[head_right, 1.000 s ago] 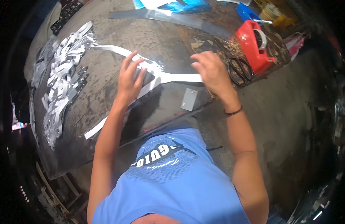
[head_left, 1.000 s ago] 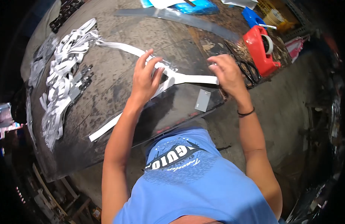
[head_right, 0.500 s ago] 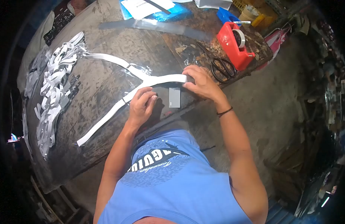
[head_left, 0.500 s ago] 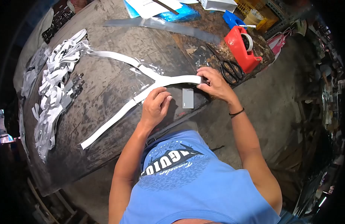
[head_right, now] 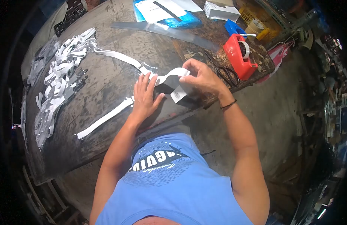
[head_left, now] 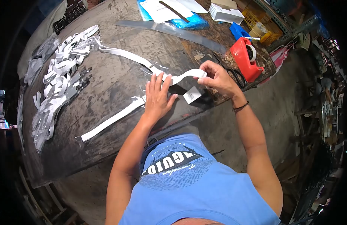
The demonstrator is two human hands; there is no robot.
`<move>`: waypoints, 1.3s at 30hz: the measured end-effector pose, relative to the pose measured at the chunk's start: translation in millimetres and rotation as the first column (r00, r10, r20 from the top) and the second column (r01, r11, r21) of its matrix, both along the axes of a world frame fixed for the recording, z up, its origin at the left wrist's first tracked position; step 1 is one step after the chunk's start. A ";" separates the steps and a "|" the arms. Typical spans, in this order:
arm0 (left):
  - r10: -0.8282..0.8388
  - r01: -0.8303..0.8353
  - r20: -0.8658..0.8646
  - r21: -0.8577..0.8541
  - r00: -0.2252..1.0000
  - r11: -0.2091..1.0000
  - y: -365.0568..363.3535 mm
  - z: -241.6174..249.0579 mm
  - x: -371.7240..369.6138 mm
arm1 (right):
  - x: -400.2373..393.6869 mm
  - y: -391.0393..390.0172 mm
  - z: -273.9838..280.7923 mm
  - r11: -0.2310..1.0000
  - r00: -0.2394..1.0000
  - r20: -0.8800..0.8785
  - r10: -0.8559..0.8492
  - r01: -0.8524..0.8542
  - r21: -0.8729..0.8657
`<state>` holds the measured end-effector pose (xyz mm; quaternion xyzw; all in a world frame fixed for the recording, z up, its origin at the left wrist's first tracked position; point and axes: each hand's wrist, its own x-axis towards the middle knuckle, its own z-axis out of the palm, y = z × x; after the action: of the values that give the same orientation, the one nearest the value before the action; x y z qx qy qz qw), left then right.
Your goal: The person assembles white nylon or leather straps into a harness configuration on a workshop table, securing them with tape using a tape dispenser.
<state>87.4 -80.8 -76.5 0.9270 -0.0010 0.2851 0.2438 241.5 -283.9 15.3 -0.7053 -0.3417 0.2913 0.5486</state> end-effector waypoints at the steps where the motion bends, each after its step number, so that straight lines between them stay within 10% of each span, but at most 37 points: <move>1: 0.035 -0.025 -0.116 0.087 0.993 0.996 1.7 -1.7 2.6 | 3.2 1.0 0.4 0.999 1.000 0.006 0.010 -0.010 0.044; 9: 0.071 -0.009 -0.311 0.198 0.948 0.980 2.4 -5.8 4.7 | 26.5 -17.4 17.8 0.852 0.918 0.312 0.245 -0.050 -0.521; 27: 0.030 -0.008 -0.172 0.131 0.985 0.991 3.9 -4.8 1.3 | 24.0 -8.2 6.7 0.933 0.812 0.562 0.158 0.064 -0.355; 39: 0.312 -0.306 -0.192 0.062 0.930 0.950 95.5 12.4 -90.8 | 38.8 -1.4 29.3 0.908 0.744 0.586 0.323 -0.069 -0.413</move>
<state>-3.4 14.7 -64.1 0.9431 0.1647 0.2257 0.1801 280.3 -285.3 44.6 -0.8102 -0.5215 0.1476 0.2232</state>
